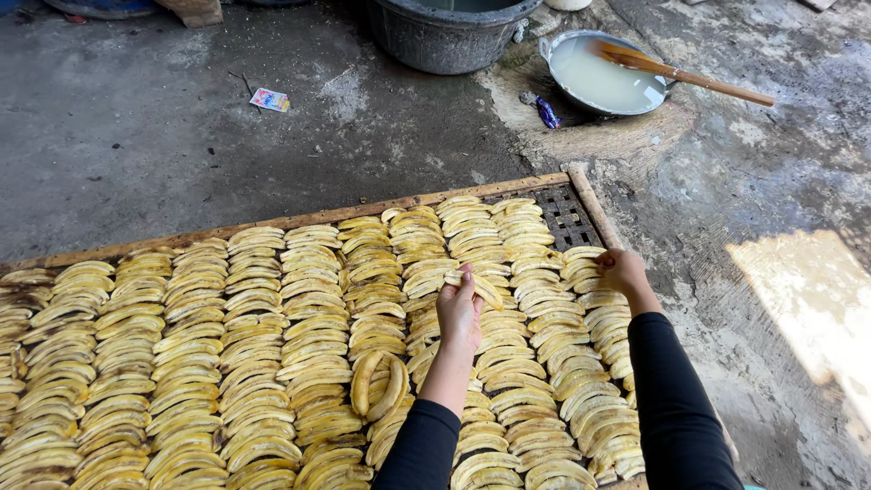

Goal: The person sits in front of a bamboo drying rack and places banana slices one by one onto the empty grid section, arranging them in rows. Near the end they pick up banana pieces, peel and trim them with a knife, and set the prepared slices onto the rack.

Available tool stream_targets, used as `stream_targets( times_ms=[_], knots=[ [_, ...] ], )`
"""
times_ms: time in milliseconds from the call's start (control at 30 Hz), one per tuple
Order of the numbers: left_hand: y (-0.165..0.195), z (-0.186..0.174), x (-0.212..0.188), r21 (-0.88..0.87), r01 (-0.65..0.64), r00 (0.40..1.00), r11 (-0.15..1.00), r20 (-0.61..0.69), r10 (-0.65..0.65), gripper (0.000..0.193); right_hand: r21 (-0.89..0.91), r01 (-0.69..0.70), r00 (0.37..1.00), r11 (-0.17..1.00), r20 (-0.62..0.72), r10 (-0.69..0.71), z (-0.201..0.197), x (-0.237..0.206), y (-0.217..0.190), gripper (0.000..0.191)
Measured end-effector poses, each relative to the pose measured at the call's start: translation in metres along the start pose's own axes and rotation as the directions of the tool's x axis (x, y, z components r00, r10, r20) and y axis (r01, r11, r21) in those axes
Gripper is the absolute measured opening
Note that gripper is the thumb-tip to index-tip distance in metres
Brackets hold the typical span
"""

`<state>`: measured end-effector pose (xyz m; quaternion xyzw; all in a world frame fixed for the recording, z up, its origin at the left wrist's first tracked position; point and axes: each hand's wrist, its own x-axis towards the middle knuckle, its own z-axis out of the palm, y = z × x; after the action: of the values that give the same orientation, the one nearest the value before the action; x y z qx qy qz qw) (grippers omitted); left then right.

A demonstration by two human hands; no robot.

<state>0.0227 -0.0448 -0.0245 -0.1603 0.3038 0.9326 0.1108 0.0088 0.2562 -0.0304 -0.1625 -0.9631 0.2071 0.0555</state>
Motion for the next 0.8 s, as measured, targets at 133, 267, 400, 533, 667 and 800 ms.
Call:
stream_targets(
  times_ms=[133, 267, 400, 533, 667, 800],
  knots=[
    [-0.003, -0.003, 0.005, 0.003, -0.011, 1.000, 1.000, 0.010, 0.011, 0.019, 0.050, -0.086, 0.993, 0.995, -0.082, 0.090, 0.003, 0.002, 0.002, 0.030],
    [-0.004, 0.002, 0.003, 0.043, 0.059, 0.997, 0.997, -0.045, -0.057, 0.026, -0.040, -0.020, 0.991, 0.999, -0.130, 0.015, 0.008, 0.009, 0.002, 0.044],
    [-0.009, 0.009, 0.001, 0.038, 0.063, 0.998, 0.997, -0.026, -0.062, 0.030, -0.097, -0.032, 0.998, 0.995, -0.065, 0.025, 0.004, 0.013, -0.012, 0.050],
    [-0.021, 0.006, 0.008, 0.056, 0.013, 1.000, 0.998, 0.014, -0.014, 0.028, 0.040, -0.009, 0.991, 0.999, -0.132, 0.014, 0.008, -0.001, -0.038, 0.034],
    [-0.043, 0.003, 0.012, 0.127, 0.046, 0.998, 0.991, -0.059, -0.038, 0.027, 0.854, -0.298, 0.816, 0.427, 0.460, -0.350, 0.033, -0.038, -0.067, 0.038],
    [-0.048, -0.002, 0.013, 0.232, 0.071, 0.995, 0.970, 0.054, -0.086, 0.036, 0.920, -0.283, 0.823, 0.271, 0.378, -0.425, 0.042, -0.037, -0.065, 0.026]
  ],
)
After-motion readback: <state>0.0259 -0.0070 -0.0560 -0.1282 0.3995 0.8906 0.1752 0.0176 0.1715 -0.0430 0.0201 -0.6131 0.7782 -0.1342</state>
